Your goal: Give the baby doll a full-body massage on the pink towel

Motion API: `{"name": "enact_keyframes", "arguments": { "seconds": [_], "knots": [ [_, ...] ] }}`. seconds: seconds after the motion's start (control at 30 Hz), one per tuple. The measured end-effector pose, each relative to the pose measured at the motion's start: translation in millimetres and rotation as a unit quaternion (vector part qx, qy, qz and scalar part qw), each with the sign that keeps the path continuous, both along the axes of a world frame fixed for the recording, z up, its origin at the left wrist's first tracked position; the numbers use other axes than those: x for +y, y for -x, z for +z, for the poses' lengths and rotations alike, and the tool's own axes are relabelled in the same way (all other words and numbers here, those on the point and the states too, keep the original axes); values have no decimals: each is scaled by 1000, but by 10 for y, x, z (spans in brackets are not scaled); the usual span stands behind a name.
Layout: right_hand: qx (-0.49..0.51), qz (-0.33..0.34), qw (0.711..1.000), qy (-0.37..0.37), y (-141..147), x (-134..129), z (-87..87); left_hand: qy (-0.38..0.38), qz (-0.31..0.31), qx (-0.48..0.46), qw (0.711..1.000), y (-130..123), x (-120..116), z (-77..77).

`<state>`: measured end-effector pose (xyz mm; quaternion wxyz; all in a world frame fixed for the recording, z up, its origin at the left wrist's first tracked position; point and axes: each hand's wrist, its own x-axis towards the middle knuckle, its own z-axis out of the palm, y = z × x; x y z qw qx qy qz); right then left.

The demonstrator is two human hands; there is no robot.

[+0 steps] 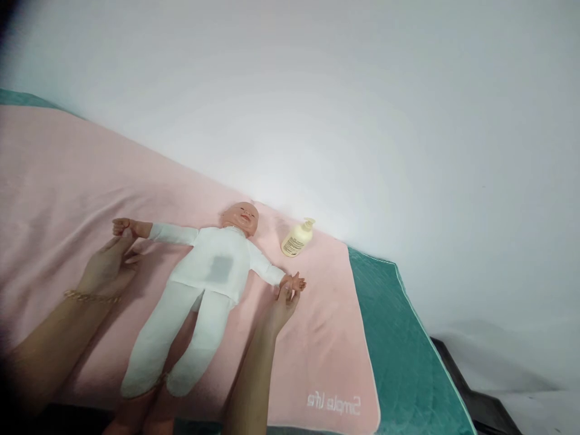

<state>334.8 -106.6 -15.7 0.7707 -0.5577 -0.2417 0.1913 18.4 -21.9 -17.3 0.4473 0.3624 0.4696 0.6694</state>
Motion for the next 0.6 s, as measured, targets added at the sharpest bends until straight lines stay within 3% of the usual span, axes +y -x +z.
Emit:
{"name": "enact_keyframes", "arguments": {
  "seconds": [0.1,0.27,0.37,0.47,0.6],
  "knots": [
    [-41,-6,999,2,123,-31,112,49,18,-90,995,-46,-73,114],
    [-138,7,989,-49,404,-74,245,9,8,54,998,-251,-285,322],
    [-223,25,973,-60,522,-97,214,-13,-39,141,989,-393,-408,313],
    [-354,68,929,-85,558,-102,137,-107,-96,240,960,-478,-446,199],
    [-491,121,857,-98,567,-83,103,-247,-187,310,899,-501,-392,83]
  ]
}}
